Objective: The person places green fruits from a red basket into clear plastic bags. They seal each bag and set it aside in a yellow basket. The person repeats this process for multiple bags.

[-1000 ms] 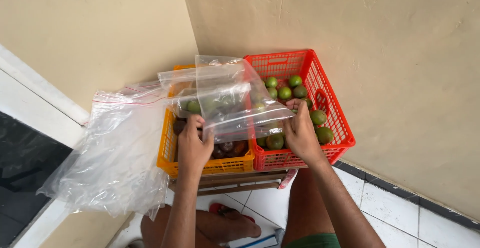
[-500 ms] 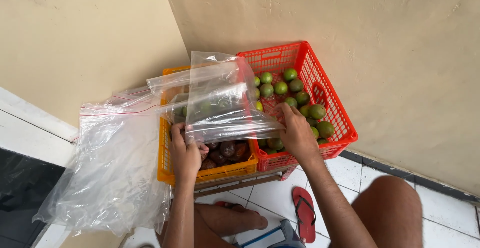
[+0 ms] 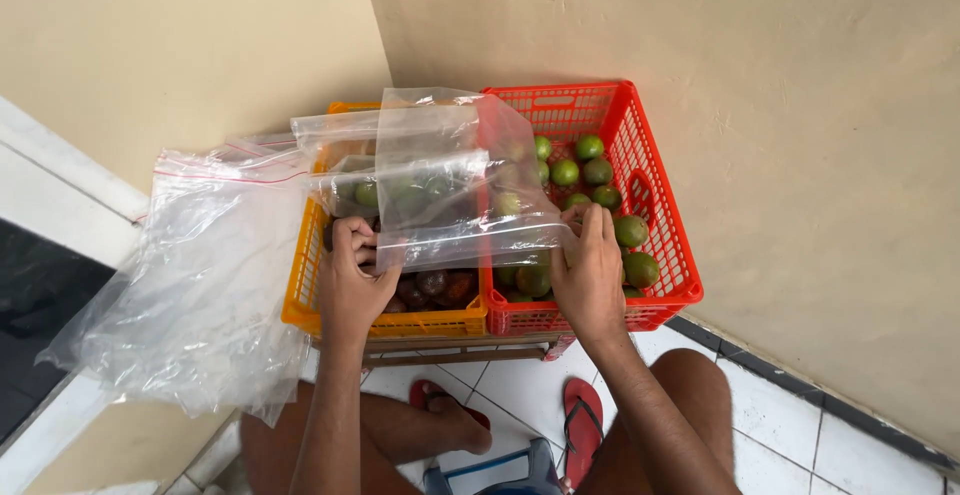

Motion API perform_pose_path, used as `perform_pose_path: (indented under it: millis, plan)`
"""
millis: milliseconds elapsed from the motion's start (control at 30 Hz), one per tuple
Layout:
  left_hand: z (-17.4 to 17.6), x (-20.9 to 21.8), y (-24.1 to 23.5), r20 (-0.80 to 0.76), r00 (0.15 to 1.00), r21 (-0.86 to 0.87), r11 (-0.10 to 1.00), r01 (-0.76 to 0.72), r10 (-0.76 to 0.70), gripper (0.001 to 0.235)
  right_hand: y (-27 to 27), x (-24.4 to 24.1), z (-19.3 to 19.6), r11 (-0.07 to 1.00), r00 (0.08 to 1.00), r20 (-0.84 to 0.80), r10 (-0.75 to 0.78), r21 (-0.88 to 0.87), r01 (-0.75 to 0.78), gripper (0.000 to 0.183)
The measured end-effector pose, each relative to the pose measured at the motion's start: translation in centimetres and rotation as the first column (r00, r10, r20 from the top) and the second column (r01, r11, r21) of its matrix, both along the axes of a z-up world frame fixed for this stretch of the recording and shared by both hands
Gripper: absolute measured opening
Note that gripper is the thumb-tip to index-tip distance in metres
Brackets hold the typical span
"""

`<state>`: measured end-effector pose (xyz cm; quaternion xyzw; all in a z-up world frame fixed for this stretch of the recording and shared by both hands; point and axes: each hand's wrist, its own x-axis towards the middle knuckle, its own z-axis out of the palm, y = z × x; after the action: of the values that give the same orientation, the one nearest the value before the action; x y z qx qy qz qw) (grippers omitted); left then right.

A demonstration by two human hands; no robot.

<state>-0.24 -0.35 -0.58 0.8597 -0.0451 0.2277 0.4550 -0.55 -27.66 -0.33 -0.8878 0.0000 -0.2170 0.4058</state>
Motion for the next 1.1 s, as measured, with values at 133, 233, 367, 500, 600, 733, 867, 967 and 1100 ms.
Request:
perform_pose_path:
  millis: [133,233,367,500,600,733,867,967,1100]
  plan:
    - [-0.6,0.5,0.1,-0.034,0.999,-0.161,0.986,-0.038,0.033,0.019,-0.2,0.3,-0.3,1.0,0.999,0.05,0.009,0.001,-0.009,0.031]
    - [-1.3,1.3,0.4,-0.063,0.996,-0.329,0.94,-0.087,0.07,0.018,0.1,0.4,0.1,0.998,1.0,0.026,0.003,0.058,-0.005,0.036]
    - [-0.5,1.4,0.4,-0.106,0.988,-0.317,0.939,-0.137,0.108,0.02,0.5,-0.3,1.2,0.996,0.996,0.0,-0.084,-0.017,0.084,0.037]
    - [0.4,1.0,0.6,-0.036,0.995,-0.16,0.982,-0.097,0.092,0.022,0.5,-0.8,1.1,0.991,0.993,-0.015,-0.118,-0.057,0.117,0.037]
    - [0.7,0.6,0.8,0.074,0.997,-0.094,0.996,-0.006,0.013,0.03,0.5,-0.5,0.7,0.992,0.998,0.007,-0.061,-0.114,0.061,0.035]
    - [2.5,-0.5,0.1,-0.009,0.986,-0.226,0.961,0.161,-0.167,0.036,0.6,-0.6,0.6,0.99,0.999,0.008,-0.035,-0.135,0.035,0.035]
    - [1.9,0.4,0.7,-0.063,0.989,-0.253,0.961,0.115,-0.135,0.029,0.8,-0.1,0.4,0.998,0.998,0.021,-0.055,-0.036,0.056,0.037]
    - [-0.9,1.3,1.4,-0.042,0.999,-0.326,0.945,-0.028,0.015,0.012,1.1,-0.1,0.3,0.991,0.994,0.011,-0.107,-0.085,0.107,0.033]
    - [-0.3,1.5,1.2,-0.038,0.992,-0.282,0.951,-0.128,0.123,0.01,1.7,-0.4,1.1,0.985,0.993,0.024,-0.12,-0.12,0.122,0.029]
